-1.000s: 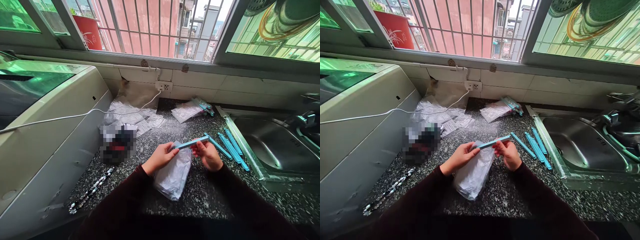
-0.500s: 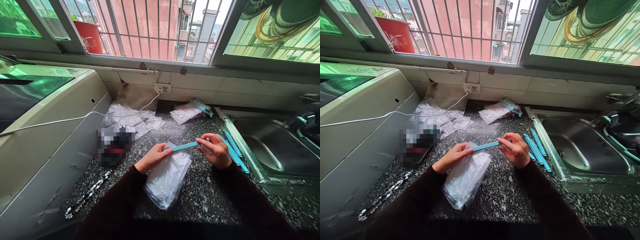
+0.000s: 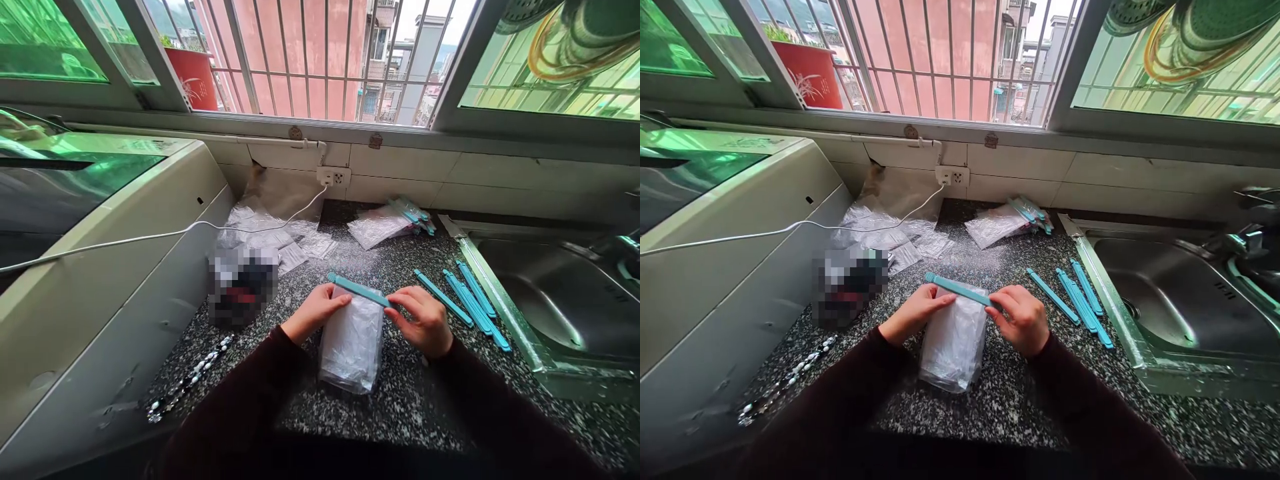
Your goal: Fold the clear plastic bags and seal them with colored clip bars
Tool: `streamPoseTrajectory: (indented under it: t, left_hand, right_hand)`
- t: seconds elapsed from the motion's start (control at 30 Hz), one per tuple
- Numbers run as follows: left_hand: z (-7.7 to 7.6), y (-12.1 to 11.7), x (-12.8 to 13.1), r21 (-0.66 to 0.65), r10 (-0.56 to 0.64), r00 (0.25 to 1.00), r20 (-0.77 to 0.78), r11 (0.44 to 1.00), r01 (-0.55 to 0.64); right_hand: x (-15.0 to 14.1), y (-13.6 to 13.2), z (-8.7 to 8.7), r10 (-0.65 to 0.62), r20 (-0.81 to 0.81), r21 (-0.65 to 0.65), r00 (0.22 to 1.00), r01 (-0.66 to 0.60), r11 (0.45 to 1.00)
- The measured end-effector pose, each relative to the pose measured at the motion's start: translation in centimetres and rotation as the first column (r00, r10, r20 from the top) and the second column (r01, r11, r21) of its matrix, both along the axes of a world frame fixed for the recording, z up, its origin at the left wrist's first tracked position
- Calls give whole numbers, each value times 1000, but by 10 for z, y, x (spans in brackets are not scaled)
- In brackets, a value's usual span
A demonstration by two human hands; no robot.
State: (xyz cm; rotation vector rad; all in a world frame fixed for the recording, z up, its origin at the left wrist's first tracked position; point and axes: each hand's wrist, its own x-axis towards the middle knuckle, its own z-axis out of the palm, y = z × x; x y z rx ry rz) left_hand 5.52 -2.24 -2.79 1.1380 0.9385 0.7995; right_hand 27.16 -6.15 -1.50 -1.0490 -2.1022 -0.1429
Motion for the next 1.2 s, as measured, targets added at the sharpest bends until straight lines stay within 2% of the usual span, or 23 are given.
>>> streamPoseTrajectory:
  t: [0.07, 0.23, 0.33, 0.47, 0.6, 0.87, 1.03, 1.2]
  left_hand:
    - [-1, 0, 1, -20, 3, 998, 64, 1000, -2]
    - [2, -4, 2, -196, -18, 969, 245, 978, 68]
    - [4, -8, 3, -210, -29, 970, 243, 974, 81]
    - [5, -10, 4, -258, -48, 988, 145, 962, 85]
    - [8, -9, 2, -227, -87, 987, 135, 967, 116]
    - [13, -7, 4, -151, 69, 990, 121, 987, -50]
    - [10, -6, 3, -140, 93, 972, 214, 988, -64]
    - [7, -7, 5, -204, 95, 942, 321, 978, -29]
  right_hand:
    - [-5, -2, -3, 16, 25, -18, 1000, -15, 1000]
    - [-3, 1, -8, -24, 25, -35, 999, 25, 999]
    - [0, 2, -7, -46, 30, -28, 998, 47, 998]
    - [1, 0, -4, -35, 13, -21, 999, 35, 999]
    - [0, -1, -2, -11, 20, -27, 1000, 12, 1000]
    - [1, 1, -8, -3, 29, -68, 1000, 5, 998]
    - [2, 1, -9, 5, 17, -103, 1000, -3, 995]
    - [1, 0, -11, 20, 20, -111, 1000, -18, 994]
